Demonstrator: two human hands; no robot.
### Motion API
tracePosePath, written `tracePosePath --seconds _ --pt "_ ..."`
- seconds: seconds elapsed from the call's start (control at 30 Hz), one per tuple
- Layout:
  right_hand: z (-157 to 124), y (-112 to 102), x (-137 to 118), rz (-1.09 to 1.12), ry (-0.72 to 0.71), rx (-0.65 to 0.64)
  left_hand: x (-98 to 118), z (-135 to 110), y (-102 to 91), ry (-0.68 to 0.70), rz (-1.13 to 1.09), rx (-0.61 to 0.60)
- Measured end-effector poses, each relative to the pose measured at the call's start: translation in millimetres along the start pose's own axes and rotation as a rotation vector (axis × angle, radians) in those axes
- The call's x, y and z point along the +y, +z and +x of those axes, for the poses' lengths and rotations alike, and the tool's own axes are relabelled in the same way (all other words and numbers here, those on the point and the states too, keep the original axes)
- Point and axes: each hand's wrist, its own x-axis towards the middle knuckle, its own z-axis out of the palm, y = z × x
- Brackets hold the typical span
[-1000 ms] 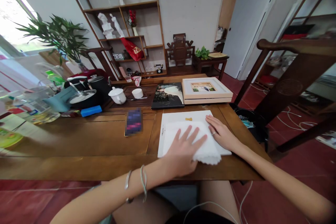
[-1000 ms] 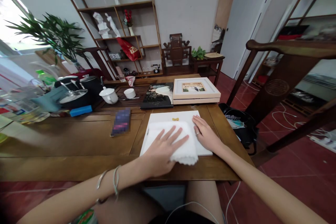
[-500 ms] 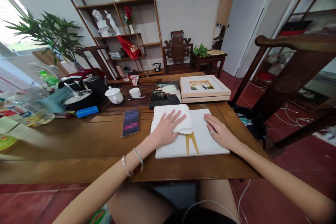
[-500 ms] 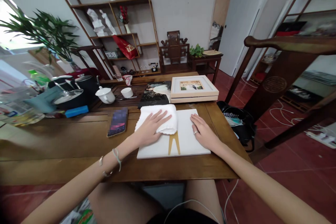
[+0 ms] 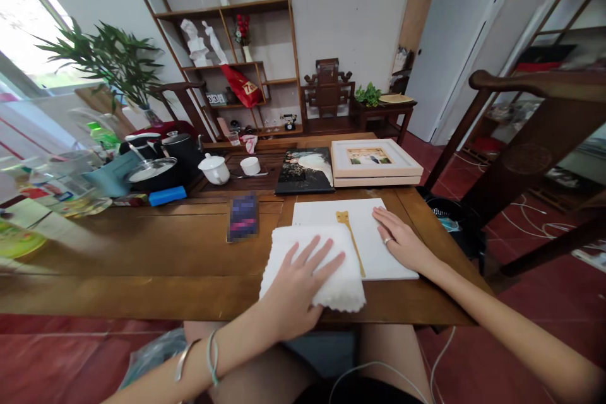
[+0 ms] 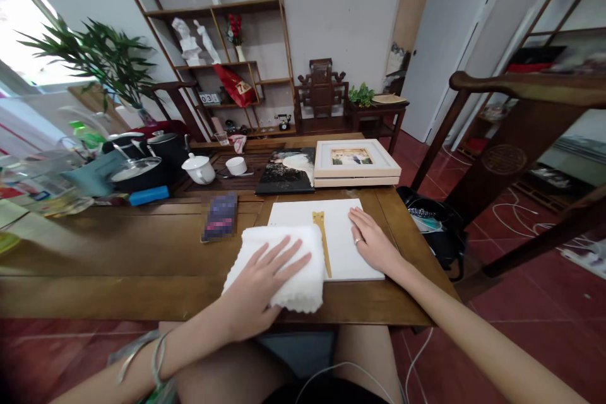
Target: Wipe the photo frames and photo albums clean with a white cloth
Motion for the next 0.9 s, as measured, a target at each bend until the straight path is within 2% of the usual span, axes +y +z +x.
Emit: tracePosePath --seconds 0.23,0.33,0.47,0.57,0.7,0.8,0.9 --pt "0 0 -2 0.025 0.007 0.010 -62 59 -2.1 -0.139 0.070 0.165" --pt "0 0 -1 0.037 0.006 0.015 -70 78 -1.5 -0.161 0.091 0.193" --pt "0 0 0 0.047 -0.001 0.020 -63 90 -5.3 -0.195 0.110 0.178" --pt "0 0 0 0.044 -0.003 0.016 -47 81 -8.5 -0.248 0.144 0.162" --pt "0 -1 -1 0.050 0.009 0.008 -18 45 -8.1 -0.307 0.218 0.109" --pt "0 1 0 0.038 0.018 0.009 -2 12 -6.3 -0.259 0.227 0.091" --pt "0 2 1 0.040 0.019 0.021 2 -13 -5.4 -0.160 0.217 0.094"
